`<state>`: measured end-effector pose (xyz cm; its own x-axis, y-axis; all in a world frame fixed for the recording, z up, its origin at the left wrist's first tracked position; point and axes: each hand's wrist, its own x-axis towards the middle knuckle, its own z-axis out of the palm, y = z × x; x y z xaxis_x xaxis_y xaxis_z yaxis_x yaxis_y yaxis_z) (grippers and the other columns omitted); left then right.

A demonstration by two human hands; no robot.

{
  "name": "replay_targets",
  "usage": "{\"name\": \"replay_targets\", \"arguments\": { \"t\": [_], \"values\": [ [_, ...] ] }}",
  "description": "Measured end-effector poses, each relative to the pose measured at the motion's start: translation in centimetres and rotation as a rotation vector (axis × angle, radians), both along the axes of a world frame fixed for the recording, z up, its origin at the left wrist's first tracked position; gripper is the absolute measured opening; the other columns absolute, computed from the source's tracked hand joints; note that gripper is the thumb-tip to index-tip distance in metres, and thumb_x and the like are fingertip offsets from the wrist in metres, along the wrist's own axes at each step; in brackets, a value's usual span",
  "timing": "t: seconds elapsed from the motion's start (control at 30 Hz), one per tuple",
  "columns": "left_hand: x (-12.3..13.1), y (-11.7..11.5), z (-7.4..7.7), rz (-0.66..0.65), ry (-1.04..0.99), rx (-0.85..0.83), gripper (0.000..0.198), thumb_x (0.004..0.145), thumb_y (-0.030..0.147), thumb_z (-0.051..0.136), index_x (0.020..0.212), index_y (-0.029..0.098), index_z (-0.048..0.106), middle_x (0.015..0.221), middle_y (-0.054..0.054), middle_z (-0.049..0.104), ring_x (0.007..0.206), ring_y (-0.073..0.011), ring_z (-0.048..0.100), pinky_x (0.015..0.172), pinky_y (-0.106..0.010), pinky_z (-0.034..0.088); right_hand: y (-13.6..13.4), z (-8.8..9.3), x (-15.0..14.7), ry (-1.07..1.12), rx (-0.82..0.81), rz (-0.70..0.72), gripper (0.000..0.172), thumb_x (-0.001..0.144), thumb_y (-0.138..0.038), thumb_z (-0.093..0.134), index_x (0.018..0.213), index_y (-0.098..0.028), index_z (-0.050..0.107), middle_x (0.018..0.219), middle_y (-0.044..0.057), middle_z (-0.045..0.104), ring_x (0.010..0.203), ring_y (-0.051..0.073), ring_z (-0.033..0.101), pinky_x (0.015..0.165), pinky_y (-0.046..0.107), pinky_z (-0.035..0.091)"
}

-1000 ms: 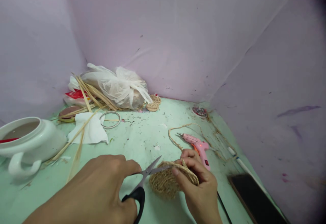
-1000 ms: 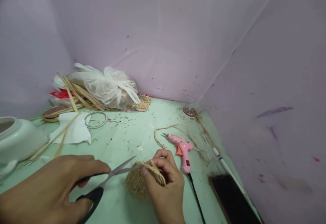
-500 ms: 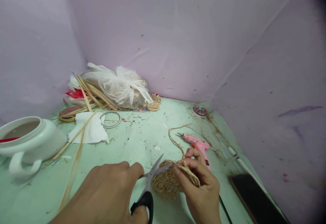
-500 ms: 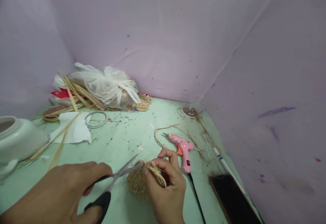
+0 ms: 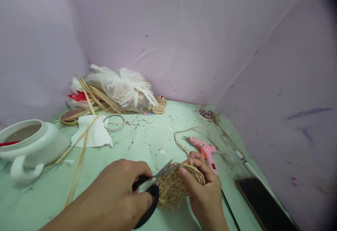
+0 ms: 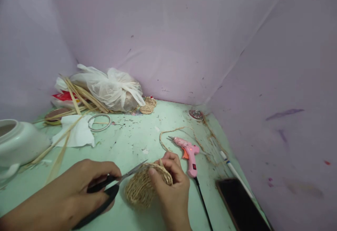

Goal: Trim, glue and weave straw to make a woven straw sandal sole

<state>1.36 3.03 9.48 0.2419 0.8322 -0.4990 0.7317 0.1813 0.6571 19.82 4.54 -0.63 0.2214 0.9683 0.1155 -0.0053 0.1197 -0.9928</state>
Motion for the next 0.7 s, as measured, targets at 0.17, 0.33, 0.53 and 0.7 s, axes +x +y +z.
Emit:
{"name": "replay_targets", "arguments": {
  "t": [0.17, 0.33, 0.53, 0.7],
  "values": [
    [-0.8, 1.2, -1.0, 0.061, -0.192, -0.102, 0.015, 0.065, 0.030, 0.047, 0.071, 0.020, 0.057, 0.052, 0.005, 0.040, 0.051, -0.0111, 0.036, 0.046, -0.022, 0.029, 0.0, -0.4, -0.2, 0.181, -0.104, 0.025, 0.018, 0.060, -0.027, 0.075, 0.070, -0.019, 0.062, 0.091, 0.001, 0.049, 0.069, 0.014, 0.051, 0.058, 0.025, 0.044],
    [-1.5, 2.2, -1.1, 0.096, -0.271, -0.244, 0.023, 0.063, 0.033, 0.047, 0.075, 0.018, 0.060, 0.048, 0.005, 0.041, 0.042, -0.0097, 0.033, 0.041, -0.022, 0.030, -0.1, -0.2, -0.1, 0.158, -0.092, 0.047, 0.021, 0.060, -0.026, 0.074, 0.071, -0.019, 0.057, 0.087, 0.000, 0.048, 0.067, 0.012, 0.049, 0.057, 0.024, 0.043],
    [-0.9, 1.0, 0.4, 0.064, 0.000, -0.022, 0.017, 0.064, 0.031, 0.047, 0.069, 0.020, 0.059, 0.055, 0.002, 0.053, 0.054, -0.0141, 0.047, 0.049, -0.024, 0.034, 0.0, -0.2, -0.1, 0.098, -0.092, 0.087, 0.022, 0.059, -0.026, 0.074, 0.069, -0.018, 0.056, 0.079, 0.000, 0.049, 0.063, 0.012, 0.048, 0.054, 0.022, 0.041],
    [0.3, -0.3, 0.0, -0.031, 0.297, 0.194, 0.025, 0.064, 0.034, 0.048, 0.082, 0.022, 0.062, 0.070, -0.004, 0.064, 0.065, -0.0228, 0.057, 0.058, -0.032, 0.039, -0.1, 0.1, -0.5, 0.286, -0.256, 0.126, 0.031, 0.059, -0.029, 0.076, 0.080, -0.020, 0.055, 0.064, -0.005, 0.051, 0.054, 0.010, 0.048, 0.052, 0.022, 0.041]
  ]
}}
